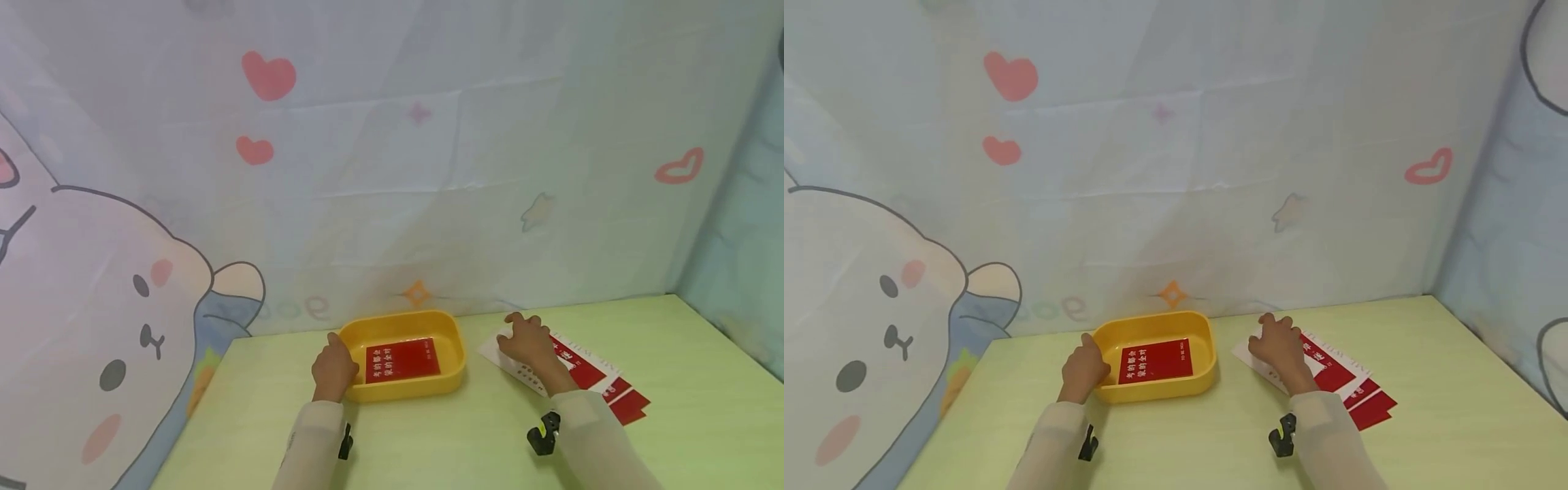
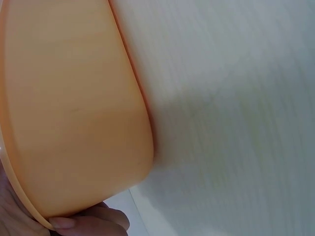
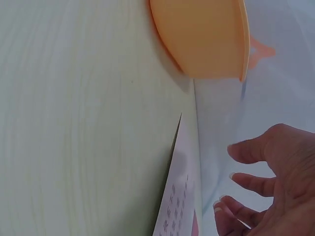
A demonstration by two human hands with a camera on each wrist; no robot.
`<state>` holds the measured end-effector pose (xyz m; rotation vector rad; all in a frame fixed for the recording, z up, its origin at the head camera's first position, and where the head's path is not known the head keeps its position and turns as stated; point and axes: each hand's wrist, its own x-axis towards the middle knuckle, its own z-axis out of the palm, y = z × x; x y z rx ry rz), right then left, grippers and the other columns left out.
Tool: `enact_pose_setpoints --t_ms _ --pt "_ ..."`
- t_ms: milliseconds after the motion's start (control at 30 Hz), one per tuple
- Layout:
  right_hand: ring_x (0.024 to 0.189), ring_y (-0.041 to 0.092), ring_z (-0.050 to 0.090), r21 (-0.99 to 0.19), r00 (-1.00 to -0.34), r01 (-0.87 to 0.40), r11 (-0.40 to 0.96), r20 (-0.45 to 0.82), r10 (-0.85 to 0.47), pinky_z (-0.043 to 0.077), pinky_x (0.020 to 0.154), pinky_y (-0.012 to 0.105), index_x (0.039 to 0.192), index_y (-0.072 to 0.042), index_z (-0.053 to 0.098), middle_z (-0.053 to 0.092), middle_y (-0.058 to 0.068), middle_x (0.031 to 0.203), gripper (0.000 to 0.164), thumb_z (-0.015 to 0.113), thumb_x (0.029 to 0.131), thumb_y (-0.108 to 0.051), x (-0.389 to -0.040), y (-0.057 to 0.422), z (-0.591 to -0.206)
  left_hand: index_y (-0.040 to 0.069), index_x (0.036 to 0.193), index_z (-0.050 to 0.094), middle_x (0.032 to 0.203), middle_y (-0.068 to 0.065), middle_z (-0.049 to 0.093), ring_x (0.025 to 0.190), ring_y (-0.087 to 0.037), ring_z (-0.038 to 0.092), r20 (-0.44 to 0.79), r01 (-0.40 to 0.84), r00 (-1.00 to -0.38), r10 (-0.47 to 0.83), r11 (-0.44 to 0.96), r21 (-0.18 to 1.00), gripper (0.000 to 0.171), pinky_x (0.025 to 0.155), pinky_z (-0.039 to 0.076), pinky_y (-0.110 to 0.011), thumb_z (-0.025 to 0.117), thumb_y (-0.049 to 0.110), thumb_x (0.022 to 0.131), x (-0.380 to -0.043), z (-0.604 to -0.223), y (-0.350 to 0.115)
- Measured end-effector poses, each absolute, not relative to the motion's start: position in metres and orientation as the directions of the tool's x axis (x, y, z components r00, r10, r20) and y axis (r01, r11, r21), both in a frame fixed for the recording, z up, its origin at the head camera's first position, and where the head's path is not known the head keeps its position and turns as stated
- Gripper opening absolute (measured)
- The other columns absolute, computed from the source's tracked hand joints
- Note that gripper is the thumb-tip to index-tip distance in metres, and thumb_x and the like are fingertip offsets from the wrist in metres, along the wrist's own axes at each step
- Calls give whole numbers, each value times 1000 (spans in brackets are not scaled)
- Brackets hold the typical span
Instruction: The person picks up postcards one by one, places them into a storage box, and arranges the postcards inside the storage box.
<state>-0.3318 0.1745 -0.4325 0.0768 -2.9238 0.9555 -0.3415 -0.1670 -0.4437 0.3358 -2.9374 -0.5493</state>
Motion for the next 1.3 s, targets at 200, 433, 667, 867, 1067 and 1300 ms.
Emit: enact_pose_setpoints --t_ms 200,433,667,867,1067,1300 --pt "110 65 43 -504 -998 -51 862 51 -29 43 87 63 137 12 41 42 48 124 64 61 94 -31 -333 187 -438 -4 118 42 83 -20 64 70 -33 65 86 -195 -966 -243 906 375 51 63 55 -45 74 12 82 -341 -442 -168" --pt "110 65 43 -466 -999 -37 884 5 -39 45 85 64 131 11 46 46 43 122 66 66 92 -38 -327 197 -438 -4 117 42 81 -20 64 68 -32 65 86 -203 -965 -249 910 361 49 61 55 -45 73 12 83 -340 -444 -168" --pt "107 62 43 -424 -999 7 906 -31 -7 40 88 67 127 10 48 46 42 115 71 69 88 -46 -324 204 -441 -4 119 42 84 -20 65 70 -32 66 67 -210 -966 -250 910 359 51 64 56 -45 73 13 83 -339 -442 -168" --pt "110 62 39 -419 -997 38 907 -76 7 38 90 67 132 11 45 44 43 116 76 71 88 -45 -319 210 -442 -4 120 42 84 -20 65 69 -31 66 56 -212 -967 -247 911 353 51 65 56 -45 73 14 83 -339 -441 -166" --pt "110 62 38 -435 -997 28 900 -77 -6 37 90 68 134 11 42 42 43 117 80 73 86 -46 -317 213 -439 -5 122 42 84 -20 65 70 -31 66 59 -207 -968 -242 913 350 53 65 57 -45 73 14 83 -337 -440 -165" --pt "109 60 38 -435 -997 22 900 -75 -11 38 88 66 138 9 39 40 44 119 87 76 83 -46 -319 218 -443 -4 119 43 85 -20 65 72 -32 67 62 -214 -966 -251 911 354 51 65 56 -45 74 13 83 -337 -438 -164"
